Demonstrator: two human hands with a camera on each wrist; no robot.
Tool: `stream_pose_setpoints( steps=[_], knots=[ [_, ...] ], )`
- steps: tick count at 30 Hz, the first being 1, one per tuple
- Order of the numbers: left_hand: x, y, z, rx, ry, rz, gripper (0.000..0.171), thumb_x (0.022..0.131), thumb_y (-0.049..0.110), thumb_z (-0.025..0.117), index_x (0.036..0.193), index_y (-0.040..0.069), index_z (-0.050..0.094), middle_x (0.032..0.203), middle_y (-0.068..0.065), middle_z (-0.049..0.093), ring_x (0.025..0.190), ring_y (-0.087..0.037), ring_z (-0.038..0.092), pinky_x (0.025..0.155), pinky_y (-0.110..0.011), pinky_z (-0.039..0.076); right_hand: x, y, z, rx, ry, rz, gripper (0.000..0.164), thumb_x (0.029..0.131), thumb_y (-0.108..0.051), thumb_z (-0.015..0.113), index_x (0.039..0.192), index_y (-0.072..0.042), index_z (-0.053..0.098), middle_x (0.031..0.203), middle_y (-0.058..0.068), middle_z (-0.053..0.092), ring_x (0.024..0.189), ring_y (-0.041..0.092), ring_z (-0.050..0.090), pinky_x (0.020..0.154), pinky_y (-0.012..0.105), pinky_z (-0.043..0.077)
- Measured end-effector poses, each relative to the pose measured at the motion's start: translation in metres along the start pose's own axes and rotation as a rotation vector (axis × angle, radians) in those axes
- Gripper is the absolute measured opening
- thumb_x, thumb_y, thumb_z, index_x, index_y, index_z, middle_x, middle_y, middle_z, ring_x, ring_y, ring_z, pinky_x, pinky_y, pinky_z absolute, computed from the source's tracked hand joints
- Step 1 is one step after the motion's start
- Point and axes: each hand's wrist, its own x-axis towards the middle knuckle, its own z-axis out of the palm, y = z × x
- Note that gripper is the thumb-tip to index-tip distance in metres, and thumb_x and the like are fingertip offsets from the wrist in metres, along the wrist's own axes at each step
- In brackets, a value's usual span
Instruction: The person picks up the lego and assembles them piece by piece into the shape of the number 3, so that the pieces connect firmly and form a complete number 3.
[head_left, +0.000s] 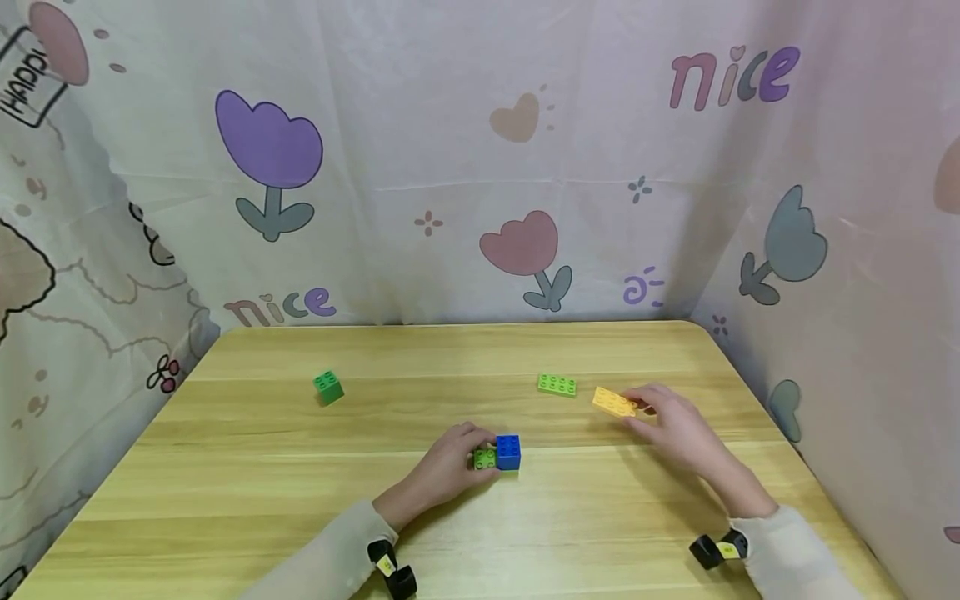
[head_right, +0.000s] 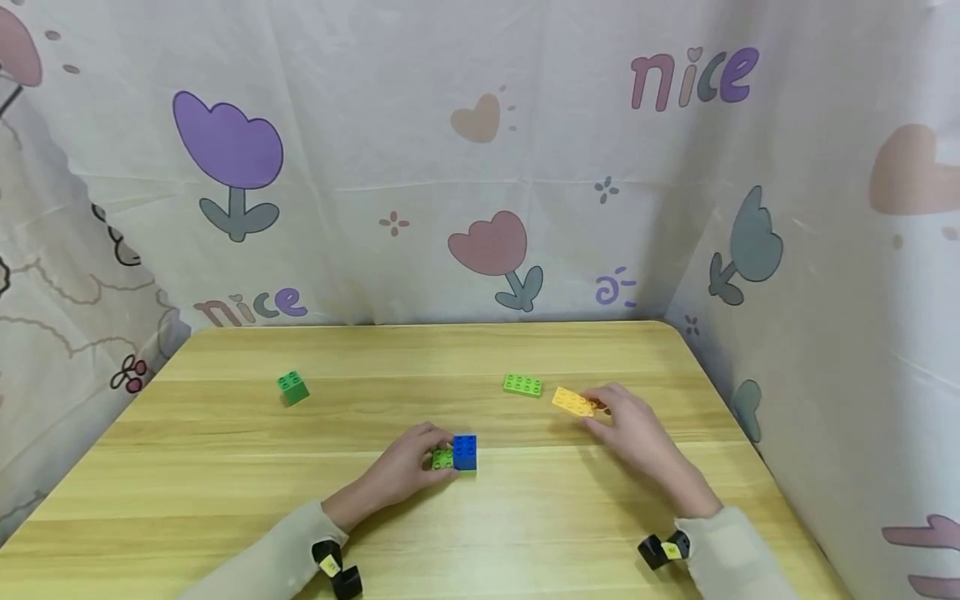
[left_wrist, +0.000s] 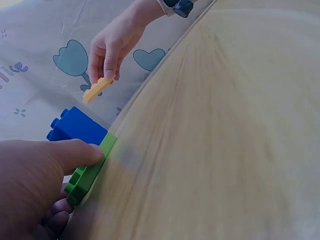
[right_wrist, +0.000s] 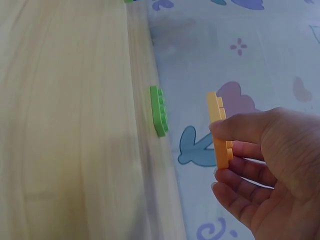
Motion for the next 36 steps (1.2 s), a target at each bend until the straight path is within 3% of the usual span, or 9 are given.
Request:
stream_pose_setpoints(
  steps=[21, 36],
  knots=[
    [0.001, 0.001, 0.001, 0.018, -0.007, -0.006, 0.042, 0.085, 0.033, 0.078, 0.119, 0.011, 0.065, 0.103, 0.005, 0.06, 0.095, -0.014, 0.053, 0.082, -0.034, 0.048, 0.019, -0.041, 0.02, 0.091, -0.054, -0.2, 0.037, 0.086, -0.014, 0.077, 0.121, -0.006, 0.066, 0.111, 0.003, 0.063, 0.093, 0.019, 0.061, 0.08, 0.041, 0.053],
    [0.003, 0.0, 0.001, -0.002, -0.006, -0.01, 0.04, 0.084, 0.032, 0.079, 0.116, 0.012, 0.065, 0.104, 0.005, 0.062, 0.096, -0.014, 0.053, 0.083, -0.035, 0.047, 0.029, -0.073, 0.033, 0.195, -0.193, -0.273, 0.037, 0.087, -0.017, 0.075, 0.123, -0.011, 0.066, 0.113, -0.001, 0.063, 0.095, 0.019, 0.061, 0.082, 0.039, 0.054]
  ],
)
